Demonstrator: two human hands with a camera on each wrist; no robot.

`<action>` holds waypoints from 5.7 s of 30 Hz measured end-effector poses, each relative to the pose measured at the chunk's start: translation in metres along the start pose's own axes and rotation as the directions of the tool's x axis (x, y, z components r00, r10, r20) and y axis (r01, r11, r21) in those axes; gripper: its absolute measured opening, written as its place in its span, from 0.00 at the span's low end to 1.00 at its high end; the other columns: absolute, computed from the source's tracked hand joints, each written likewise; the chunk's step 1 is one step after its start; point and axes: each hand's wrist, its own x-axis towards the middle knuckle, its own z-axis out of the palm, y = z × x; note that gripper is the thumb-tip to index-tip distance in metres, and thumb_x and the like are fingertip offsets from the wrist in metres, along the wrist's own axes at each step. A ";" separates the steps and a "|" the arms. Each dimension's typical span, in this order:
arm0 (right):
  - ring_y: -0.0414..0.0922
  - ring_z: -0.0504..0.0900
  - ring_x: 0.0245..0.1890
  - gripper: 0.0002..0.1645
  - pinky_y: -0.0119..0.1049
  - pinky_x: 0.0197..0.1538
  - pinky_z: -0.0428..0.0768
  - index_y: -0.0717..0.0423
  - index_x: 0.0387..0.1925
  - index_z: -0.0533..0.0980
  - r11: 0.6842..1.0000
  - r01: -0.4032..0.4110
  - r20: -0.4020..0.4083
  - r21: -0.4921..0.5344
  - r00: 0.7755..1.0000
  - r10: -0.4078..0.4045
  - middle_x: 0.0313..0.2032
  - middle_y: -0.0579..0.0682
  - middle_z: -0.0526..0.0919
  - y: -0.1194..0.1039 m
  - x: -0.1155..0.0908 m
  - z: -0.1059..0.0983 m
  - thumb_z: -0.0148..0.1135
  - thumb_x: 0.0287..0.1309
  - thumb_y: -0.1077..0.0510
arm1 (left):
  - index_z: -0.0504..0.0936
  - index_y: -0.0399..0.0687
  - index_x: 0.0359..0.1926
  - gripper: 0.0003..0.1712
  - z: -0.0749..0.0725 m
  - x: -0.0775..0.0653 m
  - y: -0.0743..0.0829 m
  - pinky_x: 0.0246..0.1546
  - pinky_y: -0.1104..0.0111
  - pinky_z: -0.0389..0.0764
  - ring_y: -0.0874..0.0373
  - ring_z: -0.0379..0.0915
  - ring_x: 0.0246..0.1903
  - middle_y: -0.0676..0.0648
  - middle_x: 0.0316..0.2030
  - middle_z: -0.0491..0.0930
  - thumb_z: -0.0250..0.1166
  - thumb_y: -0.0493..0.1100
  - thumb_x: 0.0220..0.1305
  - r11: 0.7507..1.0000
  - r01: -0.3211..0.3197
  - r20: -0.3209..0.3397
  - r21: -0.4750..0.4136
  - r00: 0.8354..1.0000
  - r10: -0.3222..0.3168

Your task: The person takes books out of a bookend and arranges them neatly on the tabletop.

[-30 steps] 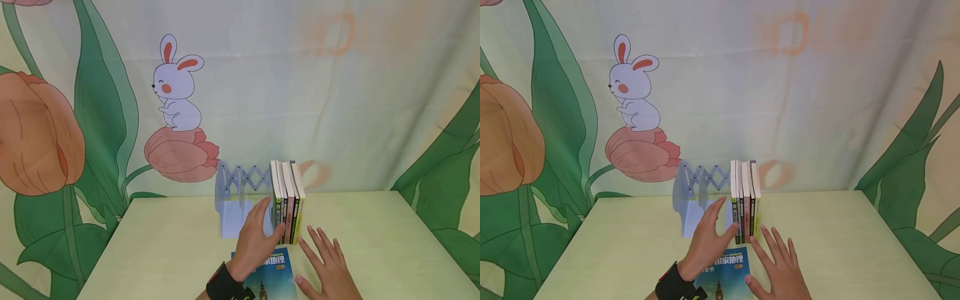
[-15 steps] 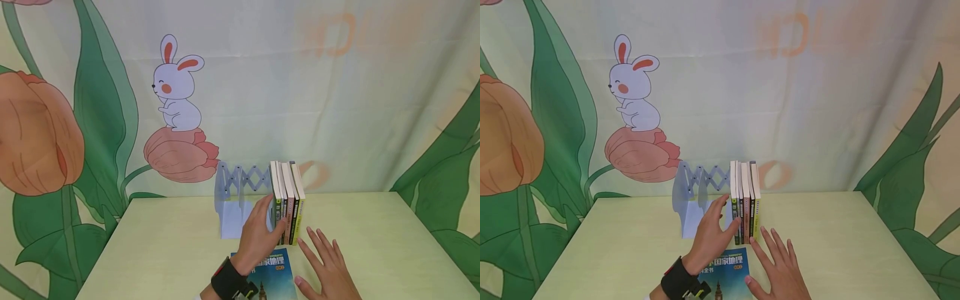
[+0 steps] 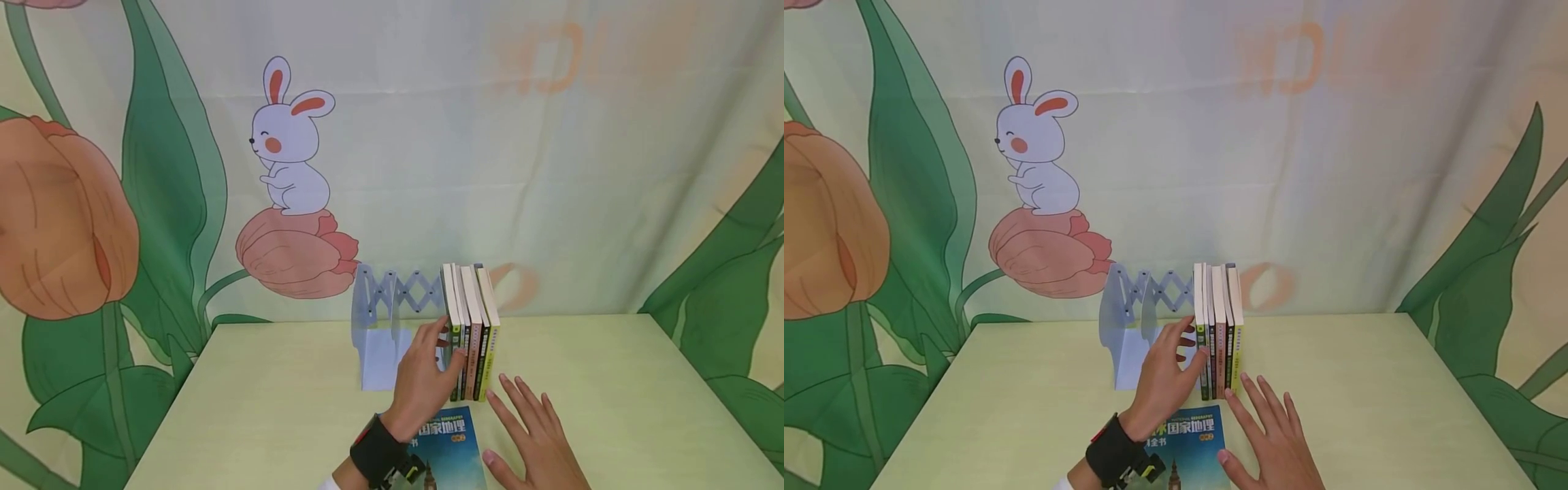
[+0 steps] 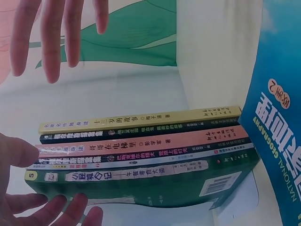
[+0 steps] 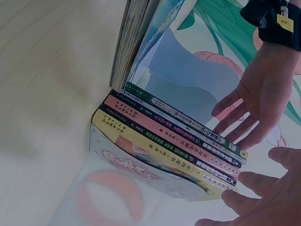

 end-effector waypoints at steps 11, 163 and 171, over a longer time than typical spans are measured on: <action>0.49 0.52 0.74 0.43 0.26 0.69 0.19 0.33 0.73 0.60 1.000 0.025 -0.031 -0.002 0.999 -0.025 0.74 0.45 0.60 0.001 0.000 0.003 0.61 0.58 0.37 | 0.72 0.42 0.65 0.26 0.004 0.004 -0.003 0.41 0.63 0.81 0.54 0.81 0.45 0.46 0.51 0.80 0.59 0.48 0.71 0.998 0.017 -0.039 0.054 0.999 -0.015; 0.49 0.61 0.72 0.42 0.47 0.78 0.45 0.34 0.72 0.63 0.996 0.084 0.032 -0.034 0.996 -0.083 0.73 0.44 0.63 -0.012 0.013 0.003 0.59 0.58 0.32 | 0.70 0.29 0.63 0.26 0.011 0.025 0.003 0.11 0.77 0.52 0.68 0.51 0.08 0.51 0.12 0.67 0.52 0.45 0.75 0.934 -0.114 -0.113 0.340 0.980 0.161; 0.49 0.59 0.73 0.43 0.60 0.68 0.63 0.35 0.72 0.62 0.997 0.071 0.060 -0.027 0.996 -0.069 0.74 0.44 0.61 -0.012 0.014 0.001 0.59 0.58 0.31 | 0.70 0.29 0.63 0.26 0.008 0.027 0.005 0.11 0.78 0.54 0.68 0.54 0.08 0.50 0.13 0.69 0.51 0.45 0.75 0.933 -0.119 -0.122 0.339 0.978 0.169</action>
